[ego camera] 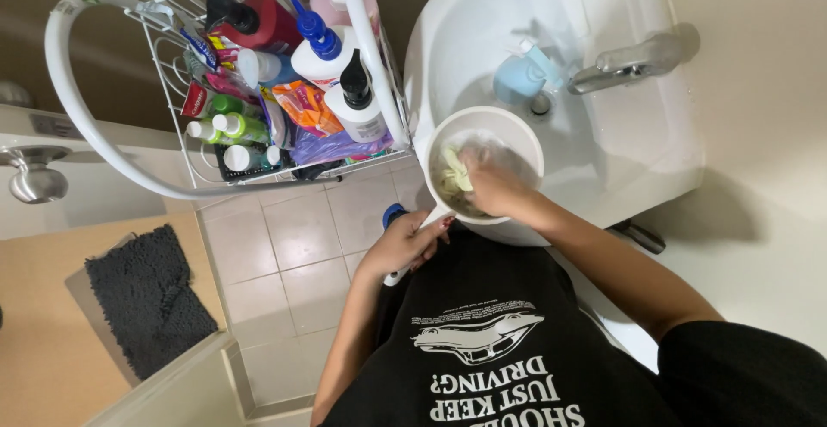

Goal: Cleaning the toilet, sink, and surrounding surfaces in a bathroom using a cloth and soapy water.

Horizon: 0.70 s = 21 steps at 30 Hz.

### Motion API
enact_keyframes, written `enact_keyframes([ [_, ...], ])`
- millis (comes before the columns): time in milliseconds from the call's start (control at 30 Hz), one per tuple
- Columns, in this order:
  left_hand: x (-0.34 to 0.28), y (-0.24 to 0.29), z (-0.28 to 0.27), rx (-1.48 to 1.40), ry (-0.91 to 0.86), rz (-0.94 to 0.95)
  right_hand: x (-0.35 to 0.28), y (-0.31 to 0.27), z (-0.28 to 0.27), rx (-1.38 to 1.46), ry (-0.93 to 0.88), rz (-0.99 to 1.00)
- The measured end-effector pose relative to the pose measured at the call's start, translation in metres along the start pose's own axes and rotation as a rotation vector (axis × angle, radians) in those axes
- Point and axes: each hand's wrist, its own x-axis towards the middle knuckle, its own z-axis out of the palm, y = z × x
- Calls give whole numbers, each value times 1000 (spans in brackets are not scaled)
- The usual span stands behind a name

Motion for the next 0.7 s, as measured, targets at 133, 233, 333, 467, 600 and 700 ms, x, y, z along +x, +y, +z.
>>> enact_keyframes([
  [133, 5, 6, 2, -6, 29, 2, 7, 25, -39, 471, -47, -130],
  [233, -7, 27, 0, 0, 27, -46, 11, 44, -76, 962, -117, -93],
  [333, -20, 34, -4, 75, -16, -100, 24, 51, -104, 1253, 64, -52],
  [467, -41, 45, -6, 198, -93, -179, 76, 40, -84, 881, 478, -128],
  [600, -56, 32, -7, 153, -57, -239, 159, 67, 53, 818, 190, -251],
  [700, -70, 31, -6, 10, 11, -207, 166, 77, 110, 370, 351, -514],
])
